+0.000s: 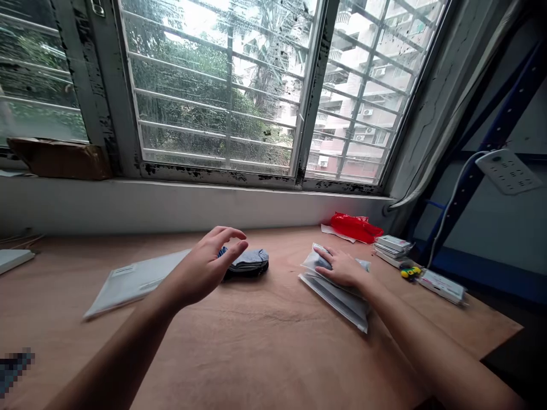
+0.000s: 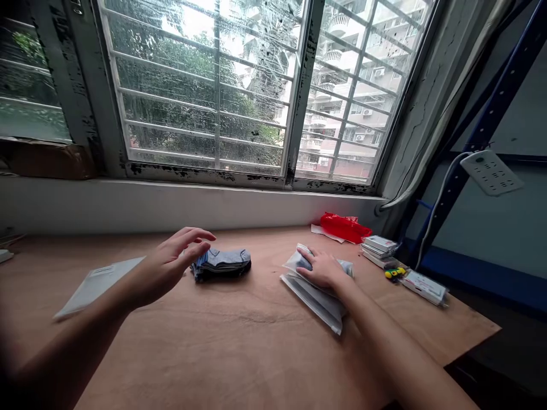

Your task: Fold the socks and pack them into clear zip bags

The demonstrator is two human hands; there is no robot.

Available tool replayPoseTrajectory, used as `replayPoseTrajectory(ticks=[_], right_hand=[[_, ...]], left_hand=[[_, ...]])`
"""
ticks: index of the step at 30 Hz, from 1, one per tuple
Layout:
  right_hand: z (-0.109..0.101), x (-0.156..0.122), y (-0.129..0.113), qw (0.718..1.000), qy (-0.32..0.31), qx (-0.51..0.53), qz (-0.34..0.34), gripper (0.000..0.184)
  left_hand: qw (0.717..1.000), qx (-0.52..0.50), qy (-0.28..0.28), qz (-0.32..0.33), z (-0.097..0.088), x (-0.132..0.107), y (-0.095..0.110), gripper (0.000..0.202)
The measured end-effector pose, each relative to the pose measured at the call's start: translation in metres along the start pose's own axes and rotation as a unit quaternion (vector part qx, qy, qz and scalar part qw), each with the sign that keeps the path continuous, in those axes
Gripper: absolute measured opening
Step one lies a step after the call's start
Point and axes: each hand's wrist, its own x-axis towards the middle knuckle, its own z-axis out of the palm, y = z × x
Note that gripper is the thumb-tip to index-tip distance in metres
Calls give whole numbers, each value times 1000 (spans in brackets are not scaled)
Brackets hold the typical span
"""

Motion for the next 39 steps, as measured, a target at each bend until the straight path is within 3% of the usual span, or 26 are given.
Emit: replayPoseTrajectory(ticks=[4,8,11,16,20,27,39], right_hand=[[-15,0,-1,999,31,9,-17,72],[-35,0,-25,990,136,9,-33,70],[-40,0,-68,977,188,35,-92,58],[-24,11,-156,964,167,66,-199,47],[-7,37,-199,962,142,66,-223,51],[9,70,-203,962,117,99,-228,37],[-5,88,-201,959,153,93,-221,27]], left_hand=[[1000,-16,0,2,5,2,-5,48],[1000,-23,0,-21,14,5,-20,48],[999,7,15,-45,28,2,-48,44],[990,29,113,-76,58,-23,-111,33],[984,49,160,-59,73,-44,-145,27],[984,32,163,-63,74,-52,-153,26],[987,40,151,-41,79,-53,-148,30]])
